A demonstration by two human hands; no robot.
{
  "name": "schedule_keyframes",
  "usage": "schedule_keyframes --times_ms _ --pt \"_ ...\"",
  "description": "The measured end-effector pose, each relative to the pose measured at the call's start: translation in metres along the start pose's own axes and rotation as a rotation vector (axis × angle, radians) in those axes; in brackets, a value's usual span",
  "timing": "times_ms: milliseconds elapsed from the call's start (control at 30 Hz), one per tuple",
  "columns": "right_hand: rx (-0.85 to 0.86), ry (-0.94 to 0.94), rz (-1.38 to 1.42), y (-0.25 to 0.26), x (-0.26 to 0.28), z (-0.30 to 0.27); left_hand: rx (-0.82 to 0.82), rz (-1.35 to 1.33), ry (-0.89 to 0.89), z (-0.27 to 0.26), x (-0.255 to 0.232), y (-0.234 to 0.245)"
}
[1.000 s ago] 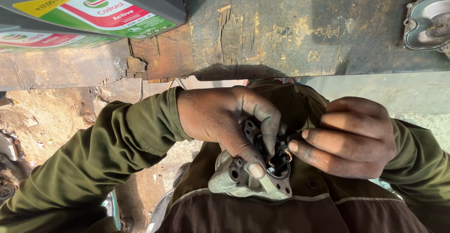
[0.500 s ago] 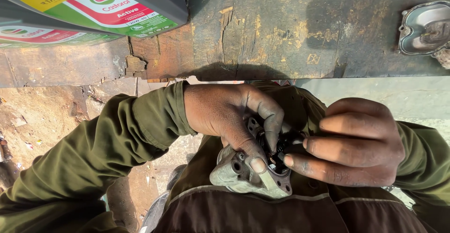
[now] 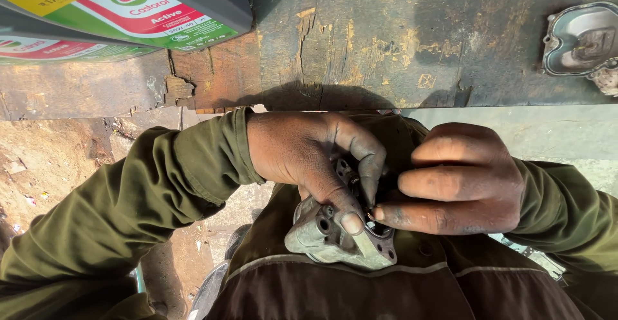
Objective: The recorder is cleaning and reassembling components of a motorcycle engine or starter motor on a workbench.
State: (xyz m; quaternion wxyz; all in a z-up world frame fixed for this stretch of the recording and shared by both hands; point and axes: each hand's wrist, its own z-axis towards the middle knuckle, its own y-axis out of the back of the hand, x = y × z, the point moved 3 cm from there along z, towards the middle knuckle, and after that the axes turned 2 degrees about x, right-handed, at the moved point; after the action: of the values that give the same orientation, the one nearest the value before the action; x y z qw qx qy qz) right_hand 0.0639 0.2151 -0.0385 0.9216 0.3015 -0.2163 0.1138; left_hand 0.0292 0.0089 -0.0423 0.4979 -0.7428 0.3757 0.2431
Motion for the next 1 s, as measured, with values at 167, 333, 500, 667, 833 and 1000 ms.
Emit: schedule_keyframes --times_ms 167,333,500,667,833,1000 --pt "0.024 -0.043 -0.046 -0.003 -0.002 -0.013 -0.038 0.017 0.008 -0.003 -0.001 0.002" --pt "0.046 -0.043 -0.031 -0.004 -0.009 -0.017 -0.033 0.021 0.000 -0.002 0.000 0.004" --pt "0.023 -0.040 -0.032 0.000 -0.007 -0.005 -0.037 0.050 -0.053 -0.004 -0.002 0.006" --pt "-0.026 0.079 -0.051 -0.003 -0.012 -0.006 -0.019 0.028 -0.087 -0.003 0.003 0.009" --pt "-0.090 0.114 -0.028 -0.010 -0.015 -0.005 -0.029 -0.009 -0.023 -0.004 0.004 0.010" --pt "-0.070 0.178 -0.147 -0.012 -0.013 -0.008 -0.048 -0.022 -0.011 -0.005 0.006 0.011"
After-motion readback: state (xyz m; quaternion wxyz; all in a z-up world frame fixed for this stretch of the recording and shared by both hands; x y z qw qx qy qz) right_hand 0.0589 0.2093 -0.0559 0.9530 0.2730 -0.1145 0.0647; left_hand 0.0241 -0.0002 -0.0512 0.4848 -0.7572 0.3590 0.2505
